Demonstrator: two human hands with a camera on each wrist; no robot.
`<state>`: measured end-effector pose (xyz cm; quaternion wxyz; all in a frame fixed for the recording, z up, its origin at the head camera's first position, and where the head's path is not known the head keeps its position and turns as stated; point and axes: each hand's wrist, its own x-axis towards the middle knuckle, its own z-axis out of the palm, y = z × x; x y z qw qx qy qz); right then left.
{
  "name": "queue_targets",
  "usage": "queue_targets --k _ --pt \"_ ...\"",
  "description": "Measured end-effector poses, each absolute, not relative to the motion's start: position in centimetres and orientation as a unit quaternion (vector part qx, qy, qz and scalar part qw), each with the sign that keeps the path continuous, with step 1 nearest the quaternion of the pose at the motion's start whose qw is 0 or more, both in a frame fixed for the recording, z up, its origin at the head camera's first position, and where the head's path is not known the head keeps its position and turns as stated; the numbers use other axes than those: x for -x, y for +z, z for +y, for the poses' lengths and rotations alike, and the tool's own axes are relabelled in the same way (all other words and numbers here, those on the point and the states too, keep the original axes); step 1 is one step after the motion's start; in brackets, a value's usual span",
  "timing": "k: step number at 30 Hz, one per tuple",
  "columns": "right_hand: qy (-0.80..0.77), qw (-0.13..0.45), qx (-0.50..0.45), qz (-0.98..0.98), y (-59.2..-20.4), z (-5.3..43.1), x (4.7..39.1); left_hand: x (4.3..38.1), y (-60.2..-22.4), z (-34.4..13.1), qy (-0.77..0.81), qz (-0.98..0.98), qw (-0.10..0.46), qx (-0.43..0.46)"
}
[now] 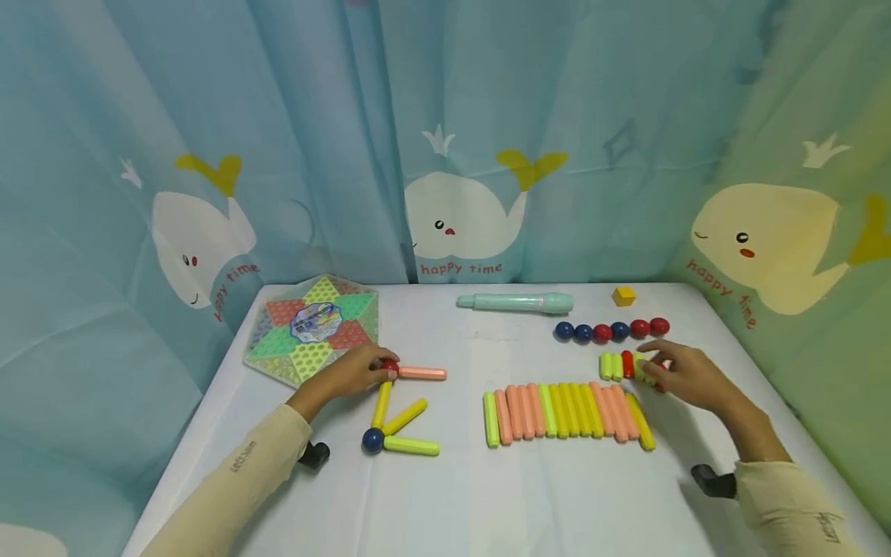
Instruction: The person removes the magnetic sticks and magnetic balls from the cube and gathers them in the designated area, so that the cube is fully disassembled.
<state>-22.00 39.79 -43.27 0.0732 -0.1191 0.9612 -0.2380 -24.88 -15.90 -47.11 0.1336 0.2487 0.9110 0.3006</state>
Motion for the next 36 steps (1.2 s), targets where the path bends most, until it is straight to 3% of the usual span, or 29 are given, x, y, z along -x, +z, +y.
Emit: queue_targets --k 9,15,21,28,36 --pt "-0.218 0.124 0.317 0.915 -42.6 18.1 25.2 24.8 -47.3 -16.0 0.339 0.902 0.13 -0.233" --pt "-0.187 0.168 0.357 0.9 -44.7 9.7 28.1 25.2 -47.8 -15.7 0.359 0.894 0.139 -0.228" --pt "-0.185 0.191 0.381 0.885 -46.0 6.8 29.8 25.0 -48.0 -15.6 0.354 0.9 0.131 -0.218" --pt "-0.149 0.234 0.393 0.877 -46.0 6.5 29.8 24.7 -48.0 -15.3 0.337 0.911 0.119 -0.204" --pt "-0.218 0.254 0.393 0.856 -45.3 7.7 29.9 24.4 -47.4 -15.4 0.331 0.914 0.122 -0.199"
